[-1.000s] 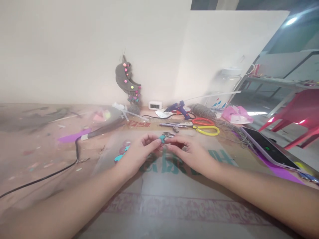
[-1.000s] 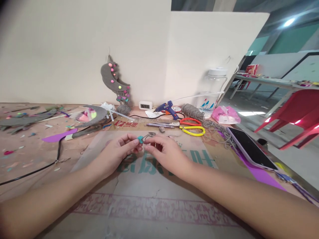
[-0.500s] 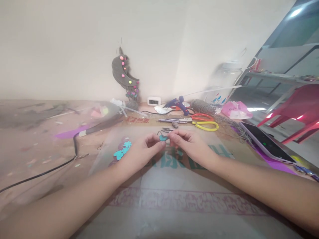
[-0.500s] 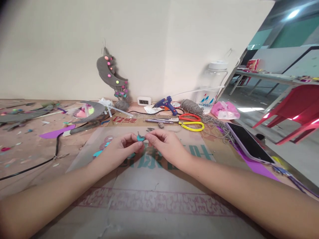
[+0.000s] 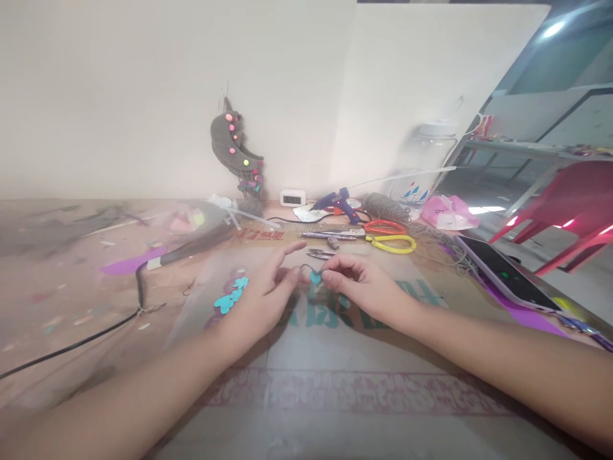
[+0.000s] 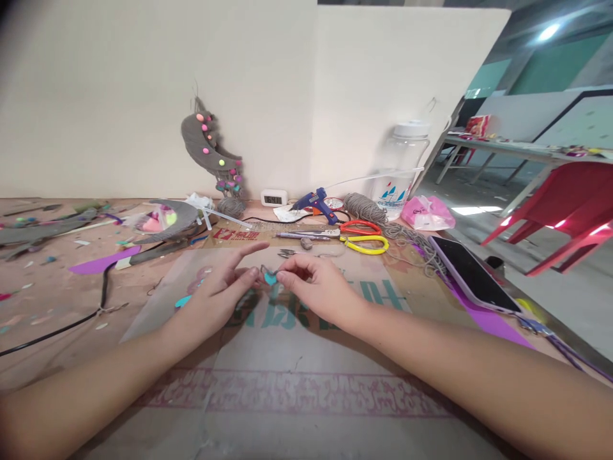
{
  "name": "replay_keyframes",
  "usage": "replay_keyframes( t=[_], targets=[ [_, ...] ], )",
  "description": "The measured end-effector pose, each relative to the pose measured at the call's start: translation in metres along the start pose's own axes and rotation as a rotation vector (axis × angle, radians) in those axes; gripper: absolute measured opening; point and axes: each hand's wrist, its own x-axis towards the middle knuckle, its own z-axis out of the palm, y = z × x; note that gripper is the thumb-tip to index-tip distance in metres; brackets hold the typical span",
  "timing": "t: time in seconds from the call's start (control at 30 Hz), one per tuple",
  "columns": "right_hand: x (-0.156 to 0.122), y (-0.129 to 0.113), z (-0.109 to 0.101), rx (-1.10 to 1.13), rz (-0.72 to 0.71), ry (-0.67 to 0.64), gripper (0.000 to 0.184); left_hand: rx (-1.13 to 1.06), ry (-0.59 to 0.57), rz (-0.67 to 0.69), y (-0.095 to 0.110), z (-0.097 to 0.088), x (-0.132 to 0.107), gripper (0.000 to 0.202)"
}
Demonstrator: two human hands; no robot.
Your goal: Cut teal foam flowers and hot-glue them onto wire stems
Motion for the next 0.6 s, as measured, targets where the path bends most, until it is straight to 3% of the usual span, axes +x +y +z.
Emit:
replay_keyframes(
  t=[0.23,0.6],
  targets=[
    [0.0001,-0.0019,0.0001,-0.04,-0.007,-0.016,0.018,-0.01,-0.136,0.03,-0.0076,0.0008,0.0041,0.031],
    [-0.0019,-0.0003,0.0013,-0.244,-0.059,-0.083,0.017,0.117,-0.014,-0.002,-0.0045,0.0007,0.0066,0.025]
  ],
)
